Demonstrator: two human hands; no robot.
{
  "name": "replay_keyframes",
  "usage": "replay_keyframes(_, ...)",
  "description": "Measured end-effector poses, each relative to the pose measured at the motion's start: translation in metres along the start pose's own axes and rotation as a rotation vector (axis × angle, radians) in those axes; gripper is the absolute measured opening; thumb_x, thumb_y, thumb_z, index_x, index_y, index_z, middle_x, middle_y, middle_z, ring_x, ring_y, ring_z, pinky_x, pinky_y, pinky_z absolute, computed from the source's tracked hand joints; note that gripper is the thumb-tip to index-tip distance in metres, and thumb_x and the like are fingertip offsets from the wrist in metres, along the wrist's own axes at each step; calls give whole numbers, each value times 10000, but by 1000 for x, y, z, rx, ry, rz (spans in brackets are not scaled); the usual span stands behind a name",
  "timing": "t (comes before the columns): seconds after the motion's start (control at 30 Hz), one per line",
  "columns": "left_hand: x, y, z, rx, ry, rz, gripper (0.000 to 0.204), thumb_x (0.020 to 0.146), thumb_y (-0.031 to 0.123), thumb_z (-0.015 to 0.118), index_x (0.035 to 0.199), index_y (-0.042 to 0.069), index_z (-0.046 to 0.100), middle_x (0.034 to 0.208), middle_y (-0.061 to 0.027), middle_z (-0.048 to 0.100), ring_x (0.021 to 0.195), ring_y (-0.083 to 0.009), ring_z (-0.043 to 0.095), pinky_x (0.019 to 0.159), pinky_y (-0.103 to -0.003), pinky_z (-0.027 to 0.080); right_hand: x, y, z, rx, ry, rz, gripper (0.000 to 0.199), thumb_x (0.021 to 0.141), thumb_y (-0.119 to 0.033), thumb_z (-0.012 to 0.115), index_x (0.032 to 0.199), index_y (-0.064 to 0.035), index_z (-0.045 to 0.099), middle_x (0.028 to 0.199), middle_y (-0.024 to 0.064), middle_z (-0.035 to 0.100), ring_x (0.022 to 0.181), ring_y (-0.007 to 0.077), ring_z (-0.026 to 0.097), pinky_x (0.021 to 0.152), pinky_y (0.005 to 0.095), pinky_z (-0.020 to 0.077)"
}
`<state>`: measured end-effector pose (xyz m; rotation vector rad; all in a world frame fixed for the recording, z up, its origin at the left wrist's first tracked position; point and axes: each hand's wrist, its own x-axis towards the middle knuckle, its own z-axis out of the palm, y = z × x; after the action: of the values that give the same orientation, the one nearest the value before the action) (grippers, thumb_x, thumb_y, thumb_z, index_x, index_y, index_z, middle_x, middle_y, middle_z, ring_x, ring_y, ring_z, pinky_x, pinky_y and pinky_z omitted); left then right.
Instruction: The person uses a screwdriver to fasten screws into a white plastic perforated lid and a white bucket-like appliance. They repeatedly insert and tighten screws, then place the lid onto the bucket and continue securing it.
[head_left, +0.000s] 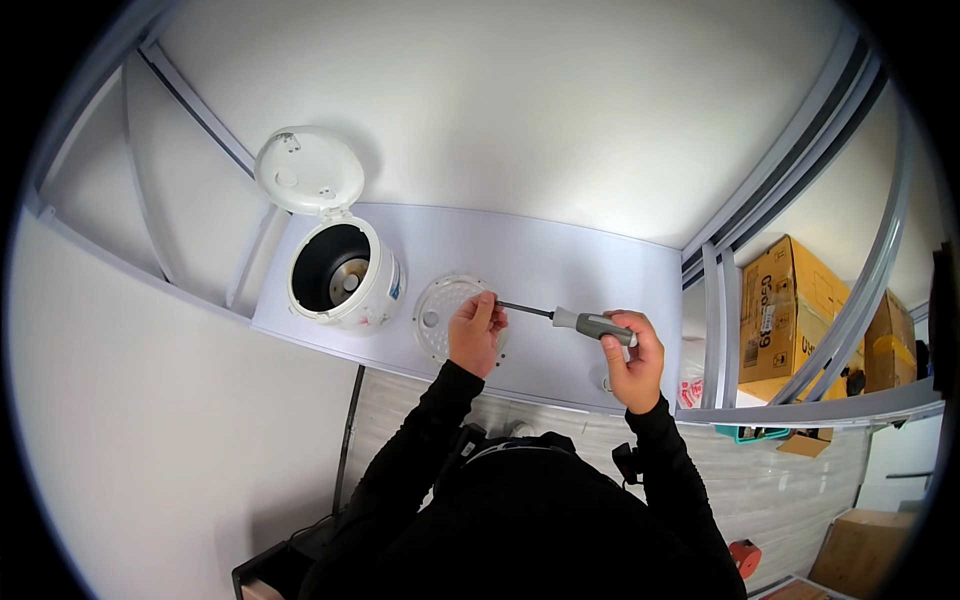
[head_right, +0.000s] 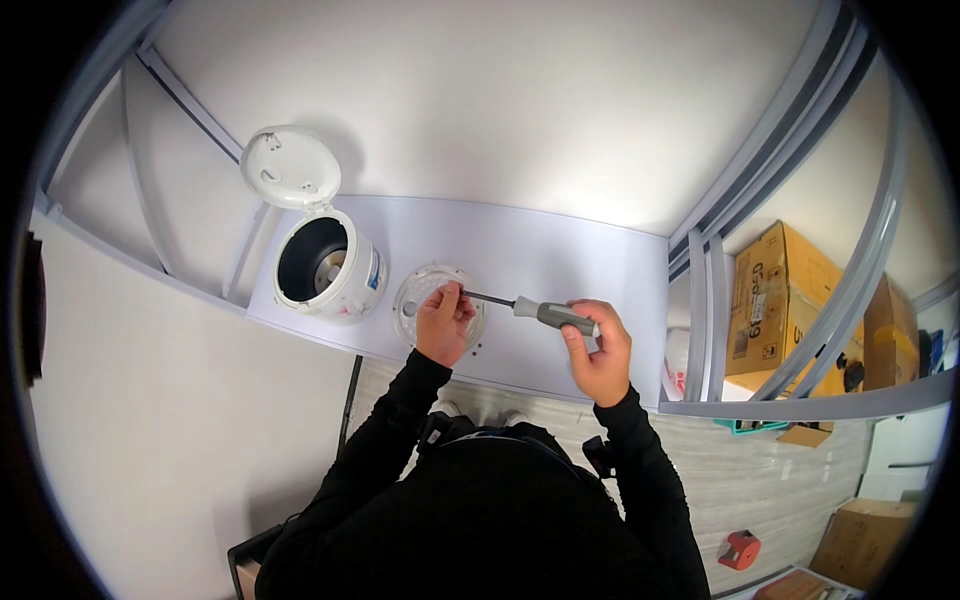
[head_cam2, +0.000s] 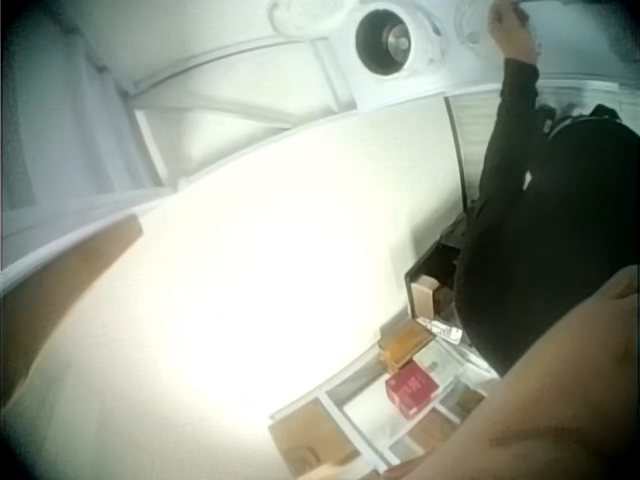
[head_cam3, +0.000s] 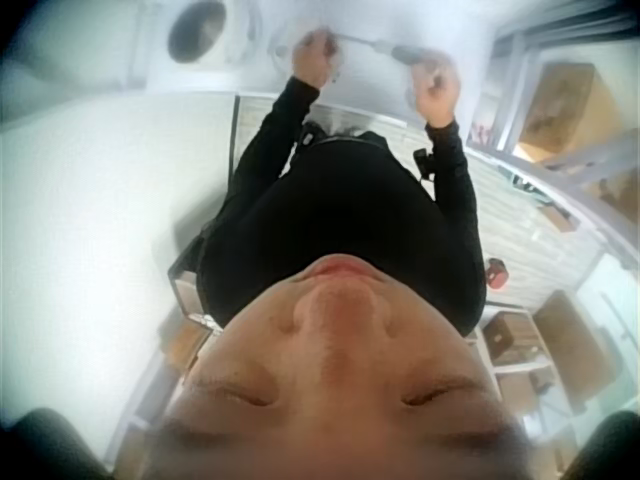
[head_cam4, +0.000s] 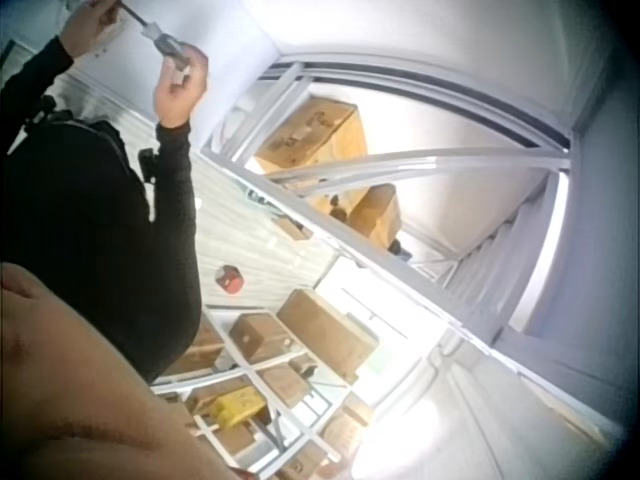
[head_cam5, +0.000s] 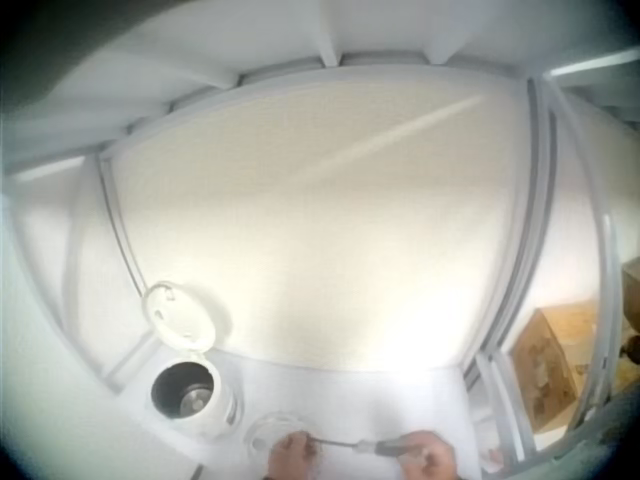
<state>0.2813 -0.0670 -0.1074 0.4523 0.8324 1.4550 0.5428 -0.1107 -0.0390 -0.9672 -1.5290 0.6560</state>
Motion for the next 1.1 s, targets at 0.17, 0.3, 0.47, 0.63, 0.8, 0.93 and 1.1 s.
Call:
replay_keyframes(0.17, -1, 17, 1, 8, 152, -29, 210, 1036, 329, 706, 1041, 120, 686, 912, 17, 676, 818, -114, 655, 736, -298, 535, 4, -15, 4, -148, -169, -55, 316, 889, -39, 793, 1169, -25, 646, 1168, 181, 702, 1033, 310, 706, 885, 370, 558)
replay_keyframes(0.3, 0, 25, -5, 114, 163, -2, 255, 1020, 363, 723, 1054, 112, 692, 917, 21, 676, 814, -116, 657, 723, -291, 525, 5, -21, 12, -209, -254, -103, 330, 892, -38, 791, 1191, -29, 652, 1141, 160, 708, 977, 293, 719, 835, 364, 572)
replay_keyframes(0.47, 0, 30, -10, 150, 133, 11, 277, 1022, 360, 719, 1059, 86, 702, 885, 14, 679, 784, -112, 655, 694, -276, 507, -4, -12, 16, 112, -264, 433, 239, 1006, -110, 707, 1211, -3, 644, 1080, 116, 703, 771, 162, 704, 692, 293, 563)
replay_keyframes(0.63, 6, 34, -31, 375, 24, 2, 236, 1035, 296, 692, 1033, 61, 712, 874, -5, 707, 767, -95, 650, 679, -250, 495, 3, -15, 28, 234, -129, 524, 236, 1050, -187, 671, 1209, -14, 652, 997, 66, 699, 712, 119, 666, 653, 270, 549)
replay_keyframes(0.8, 7, 39, -63, 644, -103, -104, 296, 1000, 258, 720, 1181, 24, 705, 1056, -49, 744, 901, -139, 685, 768, -284, 545, 15, -11, 39, 184, -207, 454, 226, 1047, -178, 675, 1195, -9, 652, 980, 64, 695, 773, 116, 659, 686, 275, 547)
replay_keyframes(0.93, 2, 42, -85, 830, -36, 159, 446, 942, 222, 767, 1320, 11, 661, 1202, -93, 734, 1087, -229, 692, 886, -352, 566, 13, -17, 64, 61, -211, 435, 192, 1026, -147, 693, 1163, -14, 667, 982, 81, 704, 781, 142, 667, 684, 281, 542)
replay_keyframes(1.1, 8, 74, -125, 1283, -208, 360, 416, 854, 126, 764, 1256, 46, 698, 1242, -124, 720, 1164, -314, 671, 962, -437, 548, 14, -41, 101, -207, -229, 206, 180, 980, -101, 730, 1118, -7, 664, 970, 135, 699, 777, 215, 689, 658, 307, 550)
